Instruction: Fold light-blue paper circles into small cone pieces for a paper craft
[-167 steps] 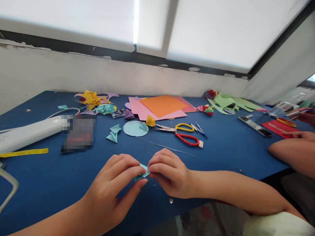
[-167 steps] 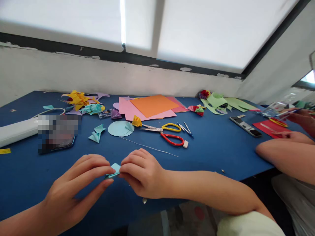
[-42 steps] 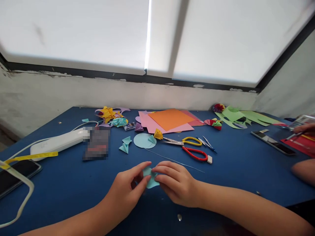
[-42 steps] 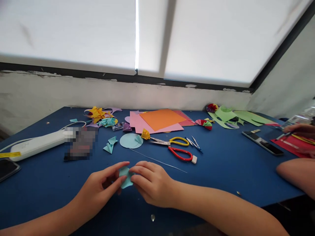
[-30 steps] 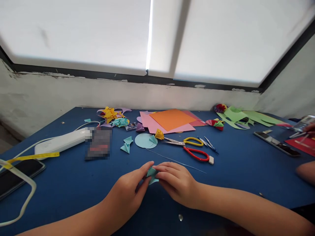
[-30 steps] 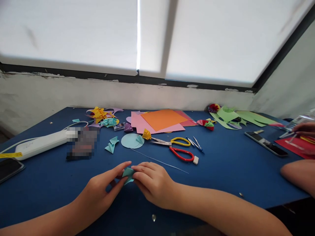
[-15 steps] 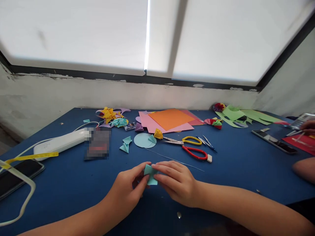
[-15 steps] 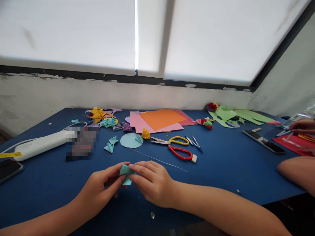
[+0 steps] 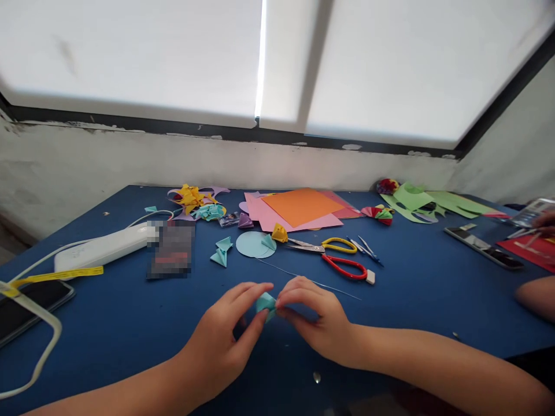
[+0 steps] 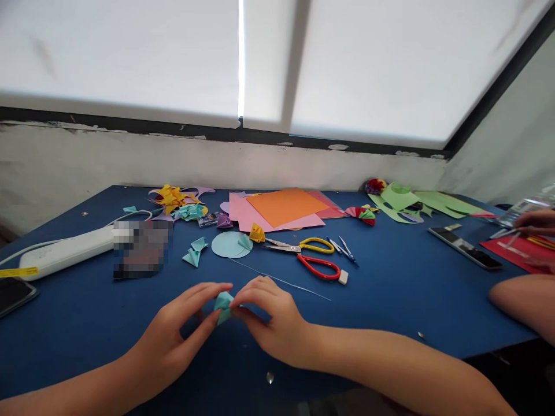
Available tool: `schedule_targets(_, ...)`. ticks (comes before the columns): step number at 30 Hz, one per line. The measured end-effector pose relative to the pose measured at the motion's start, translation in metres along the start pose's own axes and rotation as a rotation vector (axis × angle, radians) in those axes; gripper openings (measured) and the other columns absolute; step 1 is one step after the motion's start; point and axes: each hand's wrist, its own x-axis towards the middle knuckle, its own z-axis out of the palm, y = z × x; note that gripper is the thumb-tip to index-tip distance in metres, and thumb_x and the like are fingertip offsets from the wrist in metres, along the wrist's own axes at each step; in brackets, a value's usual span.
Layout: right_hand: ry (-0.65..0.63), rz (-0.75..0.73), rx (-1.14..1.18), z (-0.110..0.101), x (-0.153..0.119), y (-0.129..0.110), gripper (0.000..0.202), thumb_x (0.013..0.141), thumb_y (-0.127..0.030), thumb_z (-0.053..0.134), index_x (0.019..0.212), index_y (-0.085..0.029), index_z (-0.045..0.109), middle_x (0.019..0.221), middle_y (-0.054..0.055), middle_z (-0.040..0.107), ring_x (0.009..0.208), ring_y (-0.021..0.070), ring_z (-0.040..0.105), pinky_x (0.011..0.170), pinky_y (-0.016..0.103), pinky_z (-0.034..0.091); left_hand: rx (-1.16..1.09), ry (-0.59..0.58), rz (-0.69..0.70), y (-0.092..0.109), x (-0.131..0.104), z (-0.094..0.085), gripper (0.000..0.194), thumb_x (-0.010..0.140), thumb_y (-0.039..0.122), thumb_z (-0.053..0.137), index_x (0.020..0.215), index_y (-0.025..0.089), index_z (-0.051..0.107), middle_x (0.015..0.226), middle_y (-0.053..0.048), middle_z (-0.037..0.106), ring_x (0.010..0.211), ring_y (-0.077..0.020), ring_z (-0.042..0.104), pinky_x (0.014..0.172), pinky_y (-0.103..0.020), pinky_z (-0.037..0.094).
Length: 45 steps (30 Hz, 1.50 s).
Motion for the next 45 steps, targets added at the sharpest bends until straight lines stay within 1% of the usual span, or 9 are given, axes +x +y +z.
schedule_targets(1, 0.015, 0.068, 0.023, 0.0, 0.0, -0.001, 0.01, 0.085, -0.015, 0.055, 0.093, -0.019, 0.058, 0.084, 0.003, 0.062, 0.078, 0.0131, 0.058, 0.074, 0.028, 0.049, 0.095, 0.036, 0.074, 0.001, 0.0, -0.002, 0.027, 0.09, 0.028, 0.045, 0.113, 0.025, 0.058, 0.119, -0.009, 0.054, 0.105, -0.0232, 0.053, 0.085, -0.034, 0.048)
schedule_targets(3, 0.028, 0.192, 0.052, 0.0, -0.001, -0.004, 0.011, 0.083, -0.018, 0.058, 0.094, -0.02, 0.058, 0.085, 0.002, 0.062, 0.077, 0.0125, 0.059, 0.072, 0.026, 0.05, 0.199, 0.069, 0.178, 0.001, 0.001, -0.003, 0.018, 0.089, 0.025, 0.048, 0.099, 0.021, 0.062, 0.116, -0.01, 0.054, 0.11, -0.0248, 0.049, 0.091, -0.038, 0.044)
schedule_targets(7, -0.003, 0.289, 0.073, -0.001, -0.001, -0.006, 0.023, 0.083, -0.023, 0.06, 0.105, -0.02, 0.056, 0.09, 0.003, 0.064, 0.08, 0.0126, 0.06, 0.074, 0.025, 0.051, 0.151, 0.071, 0.314, -0.004, 0.005, 0.001, 0.013, 0.088, 0.013, 0.048, 0.088, 0.018, 0.06, 0.087, -0.005, 0.059, 0.088, -0.0181, 0.052, 0.081, -0.032, 0.045)
schedule_targets(10, -0.073, 0.278, 0.046, -0.002, -0.001, -0.006, 0.019, 0.083, -0.027, 0.061, 0.101, -0.019, 0.059, 0.087, 0.003, 0.064, 0.079, 0.0124, 0.06, 0.073, 0.024, 0.049, 0.096, 0.069, 0.345, -0.006, 0.004, 0.005, 0.014, 0.088, 0.009, 0.047, 0.088, 0.017, 0.058, 0.083, -0.004, 0.058, 0.082, -0.0159, 0.051, 0.075, -0.028, 0.044)
schedule_targets(14, -0.12, 0.207, 0.027, -0.002, -0.001, -0.004, 0.015, 0.087, -0.027, 0.055, 0.079, -0.017, 0.064, 0.072, 0.002, 0.063, 0.069, 0.0114, 0.057, 0.066, 0.022, 0.046, 0.086, 0.016, 0.265, -0.004, 0.001, 0.004, 0.013, 0.09, 0.013, 0.045, 0.087, 0.018, 0.056, 0.083, -0.004, 0.055, 0.079, -0.0155, 0.05, 0.072, -0.027, 0.042)
schedule_targets(19, -0.123, 0.191, 0.031, -0.001, -0.001, -0.004, 0.016, 0.088, -0.025, 0.054, 0.079, -0.017, 0.065, 0.073, 0.002, 0.065, 0.07, 0.0116, 0.057, 0.067, 0.022, 0.045, 0.079, -0.144, 0.121, 0.002, 0.001, 0.002, 0.02, 0.093, 0.024, 0.041, 0.076, 0.018, 0.051, 0.073, 0.0, 0.048, 0.069, -0.0135, 0.046, 0.063, -0.025, 0.037)
schedule_targets(28, -0.139, 0.182, 0.019, -0.001, -0.002, -0.002, 0.016, 0.086, -0.029, 0.057, 0.078, -0.018, 0.063, 0.071, 0.001, 0.064, 0.069, 0.0111, 0.057, 0.064, 0.021, 0.045, 0.01, -0.309, -0.055, 0.007, 0.007, -0.001, 0.03, 0.092, 0.034, 0.039, 0.067, 0.019, 0.044, 0.065, 0.004, 0.041, 0.06, -0.0113, 0.039, 0.055, -0.023, 0.031)
schedule_targets(41, -0.14, 0.187, 0.011, -0.002, -0.002, -0.003, 0.016, 0.087, -0.029, 0.055, 0.079, -0.017, 0.063, 0.072, 0.002, 0.063, 0.068, 0.0108, 0.056, 0.063, 0.021, 0.045, -0.168, -0.315, -0.158, 0.004, 0.007, 0.0, 0.032, 0.092, 0.041, 0.039, 0.075, 0.017, 0.052, 0.07, 0.002, 0.045, 0.066, -0.013, 0.041, 0.059, -0.023, 0.034)
schedule_targets(45, -0.147, 0.201, -0.005, -0.002, -0.001, -0.004, 0.019, 0.088, -0.031, 0.054, 0.078, -0.017, 0.062, 0.072, 0.002, 0.063, 0.068, 0.011, 0.057, 0.063, 0.021, 0.045, -0.132, -0.304, -0.121, 0.003, 0.007, 0.001, 0.03, 0.092, 0.038, 0.039, 0.074, 0.018, 0.052, 0.069, 0.003, 0.044, 0.063, -0.0124, 0.04, 0.056, -0.023, 0.033)
